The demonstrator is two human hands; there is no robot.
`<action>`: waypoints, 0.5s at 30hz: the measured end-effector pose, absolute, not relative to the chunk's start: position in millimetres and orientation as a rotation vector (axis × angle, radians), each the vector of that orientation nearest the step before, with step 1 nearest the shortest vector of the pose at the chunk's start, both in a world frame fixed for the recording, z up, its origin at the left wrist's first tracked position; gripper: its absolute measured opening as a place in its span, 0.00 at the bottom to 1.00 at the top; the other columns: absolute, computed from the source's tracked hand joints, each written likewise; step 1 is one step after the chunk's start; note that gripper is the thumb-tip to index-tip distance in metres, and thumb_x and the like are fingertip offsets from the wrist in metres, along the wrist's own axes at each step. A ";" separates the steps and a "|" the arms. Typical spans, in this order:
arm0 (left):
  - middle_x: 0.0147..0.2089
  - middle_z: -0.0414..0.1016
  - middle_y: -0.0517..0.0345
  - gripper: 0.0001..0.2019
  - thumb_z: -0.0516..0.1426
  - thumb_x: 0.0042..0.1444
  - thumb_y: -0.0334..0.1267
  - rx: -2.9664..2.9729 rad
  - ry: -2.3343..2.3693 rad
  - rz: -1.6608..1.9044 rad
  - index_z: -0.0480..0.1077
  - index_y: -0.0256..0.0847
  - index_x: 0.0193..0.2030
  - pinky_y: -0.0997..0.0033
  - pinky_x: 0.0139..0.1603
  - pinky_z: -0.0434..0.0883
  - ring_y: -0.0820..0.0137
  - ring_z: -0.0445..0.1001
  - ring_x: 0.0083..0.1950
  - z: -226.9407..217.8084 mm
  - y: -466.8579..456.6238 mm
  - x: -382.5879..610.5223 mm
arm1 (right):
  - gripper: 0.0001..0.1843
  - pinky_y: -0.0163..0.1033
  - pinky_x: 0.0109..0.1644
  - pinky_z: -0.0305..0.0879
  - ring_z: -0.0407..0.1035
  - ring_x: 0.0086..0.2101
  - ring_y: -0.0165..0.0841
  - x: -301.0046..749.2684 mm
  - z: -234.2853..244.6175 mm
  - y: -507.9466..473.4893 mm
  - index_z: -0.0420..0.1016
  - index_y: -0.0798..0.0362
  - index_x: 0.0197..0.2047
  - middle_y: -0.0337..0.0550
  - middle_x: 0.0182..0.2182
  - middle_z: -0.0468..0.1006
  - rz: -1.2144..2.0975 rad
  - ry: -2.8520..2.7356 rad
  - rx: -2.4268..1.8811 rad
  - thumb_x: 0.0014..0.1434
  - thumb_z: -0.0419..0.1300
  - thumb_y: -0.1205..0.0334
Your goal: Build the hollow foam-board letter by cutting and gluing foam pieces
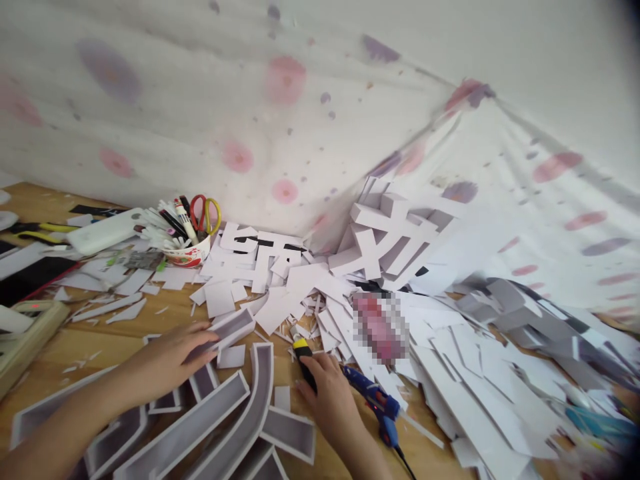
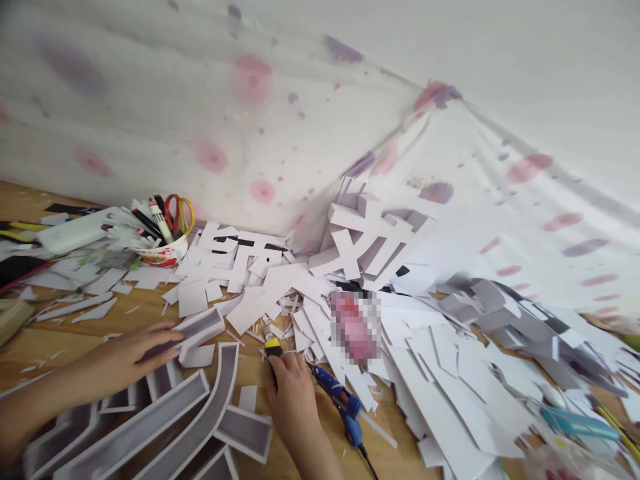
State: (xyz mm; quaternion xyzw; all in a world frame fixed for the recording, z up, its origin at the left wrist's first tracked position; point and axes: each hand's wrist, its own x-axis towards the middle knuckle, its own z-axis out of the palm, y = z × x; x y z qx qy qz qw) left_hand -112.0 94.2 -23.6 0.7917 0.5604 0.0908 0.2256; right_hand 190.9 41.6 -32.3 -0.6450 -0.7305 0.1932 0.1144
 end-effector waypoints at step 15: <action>0.63 0.63 0.51 0.31 0.55 0.41 0.34 2.187 1.534 -0.057 0.67 0.46 0.57 0.56 0.63 0.58 0.55 0.59 0.64 2.1 83.1 -106.7 | 0.21 0.38 0.49 0.57 0.64 0.46 0.38 181.9 -21.5 54.8 0.74 0.50 0.43 0.43 0.43 0.73 0.880 -2.620 -1.598 0.44 0.69 0.60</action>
